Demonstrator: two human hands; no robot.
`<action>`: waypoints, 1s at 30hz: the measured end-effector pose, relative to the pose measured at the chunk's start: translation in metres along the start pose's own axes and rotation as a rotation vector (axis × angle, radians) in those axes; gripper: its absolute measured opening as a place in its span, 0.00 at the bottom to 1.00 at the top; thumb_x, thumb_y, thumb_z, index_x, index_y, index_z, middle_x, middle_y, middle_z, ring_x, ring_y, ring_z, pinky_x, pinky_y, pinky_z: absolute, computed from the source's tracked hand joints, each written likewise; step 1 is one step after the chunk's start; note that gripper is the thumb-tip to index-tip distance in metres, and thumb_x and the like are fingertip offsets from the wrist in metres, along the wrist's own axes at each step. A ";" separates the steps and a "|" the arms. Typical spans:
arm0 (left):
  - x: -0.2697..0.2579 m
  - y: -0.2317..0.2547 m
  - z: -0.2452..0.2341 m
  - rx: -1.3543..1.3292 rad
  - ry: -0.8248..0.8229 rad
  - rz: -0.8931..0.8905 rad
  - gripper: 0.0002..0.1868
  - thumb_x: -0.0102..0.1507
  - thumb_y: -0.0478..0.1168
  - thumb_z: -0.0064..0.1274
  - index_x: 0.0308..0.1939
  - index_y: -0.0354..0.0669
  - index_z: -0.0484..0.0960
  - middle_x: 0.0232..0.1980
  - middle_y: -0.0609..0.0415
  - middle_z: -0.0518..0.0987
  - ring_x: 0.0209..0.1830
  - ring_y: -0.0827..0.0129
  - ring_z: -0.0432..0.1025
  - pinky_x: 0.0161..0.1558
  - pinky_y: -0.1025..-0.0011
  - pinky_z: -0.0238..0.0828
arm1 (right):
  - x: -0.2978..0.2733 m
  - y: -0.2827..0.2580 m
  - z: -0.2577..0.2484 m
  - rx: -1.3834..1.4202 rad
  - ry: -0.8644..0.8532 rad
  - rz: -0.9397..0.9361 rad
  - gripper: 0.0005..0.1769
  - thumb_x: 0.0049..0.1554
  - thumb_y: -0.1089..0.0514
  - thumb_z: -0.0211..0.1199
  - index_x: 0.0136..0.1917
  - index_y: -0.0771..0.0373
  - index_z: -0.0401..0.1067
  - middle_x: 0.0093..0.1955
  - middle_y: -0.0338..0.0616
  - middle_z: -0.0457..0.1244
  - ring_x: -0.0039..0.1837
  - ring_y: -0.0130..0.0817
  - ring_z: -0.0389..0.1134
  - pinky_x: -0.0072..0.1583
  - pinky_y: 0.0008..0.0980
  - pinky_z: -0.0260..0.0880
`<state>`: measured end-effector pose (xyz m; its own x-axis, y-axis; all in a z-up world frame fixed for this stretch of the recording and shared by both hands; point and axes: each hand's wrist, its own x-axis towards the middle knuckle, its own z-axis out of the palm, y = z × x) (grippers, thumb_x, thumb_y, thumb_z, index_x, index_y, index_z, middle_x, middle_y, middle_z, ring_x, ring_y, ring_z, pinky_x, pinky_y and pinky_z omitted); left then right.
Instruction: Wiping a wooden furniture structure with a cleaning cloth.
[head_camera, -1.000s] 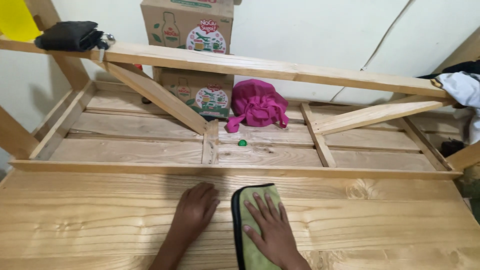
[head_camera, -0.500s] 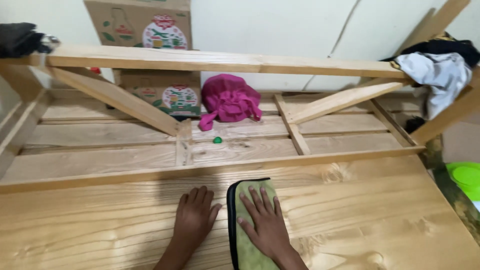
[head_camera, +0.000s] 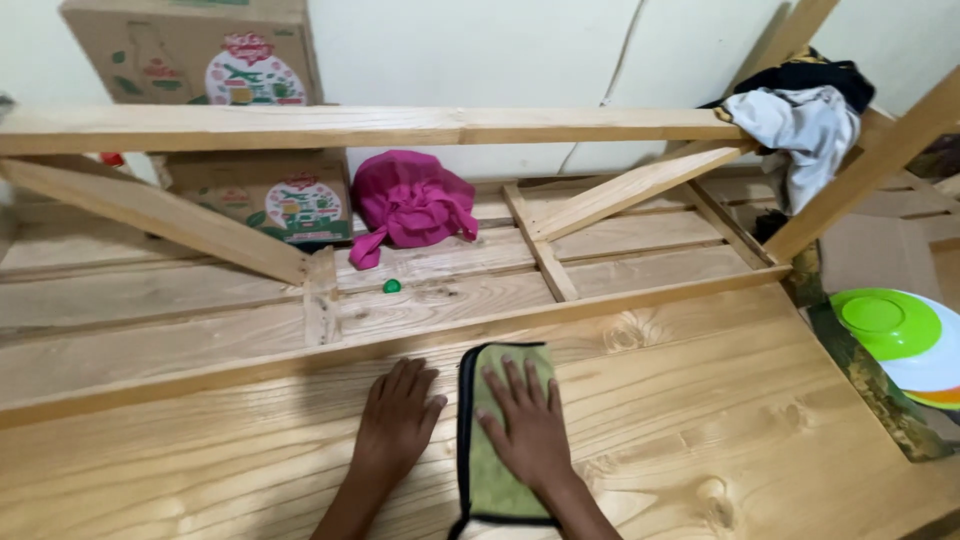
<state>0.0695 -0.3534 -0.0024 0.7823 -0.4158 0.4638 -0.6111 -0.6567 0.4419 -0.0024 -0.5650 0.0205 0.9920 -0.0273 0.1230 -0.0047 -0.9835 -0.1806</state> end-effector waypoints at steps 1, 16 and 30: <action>0.002 -0.001 0.002 -0.004 -0.004 0.010 0.23 0.66 0.51 0.50 0.60 0.42 0.76 0.67 0.45 0.72 0.73 0.51 0.61 0.68 0.51 0.55 | -0.006 0.002 -0.005 -0.001 0.004 0.011 0.38 0.63 0.34 0.47 0.82 0.43 0.49 0.85 0.43 0.41 0.84 0.50 0.34 0.77 0.59 0.29; 0.004 0.006 -0.004 0.034 -0.044 0.071 0.25 0.65 0.50 0.52 0.63 0.45 0.76 0.72 0.49 0.70 0.75 0.54 0.59 0.70 0.48 0.51 | 0.005 0.058 0.006 -0.061 0.051 0.164 0.37 0.64 0.32 0.43 0.82 0.41 0.46 0.86 0.42 0.37 0.85 0.49 0.31 0.77 0.59 0.28; 0.006 0.010 0.008 0.051 0.041 0.078 0.23 0.61 0.47 0.54 0.58 0.43 0.79 0.68 0.46 0.73 0.72 0.51 0.62 0.67 0.45 0.54 | -0.017 0.099 -0.004 -0.087 0.043 0.268 0.38 0.62 0.31 0.45 0.81 0.41 0.50 0.86 0.40 0.39 0.85 0.47 0.35 0.77 0.59 0.32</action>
<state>0.0687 -0.3669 -0.0012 0.7266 -0.4412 0.5268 -0.6619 -0.6552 0.3642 -0.0206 -0.6625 0.0046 0.9478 -0.2941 0.1236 -0.2786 -0.9518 -0.1285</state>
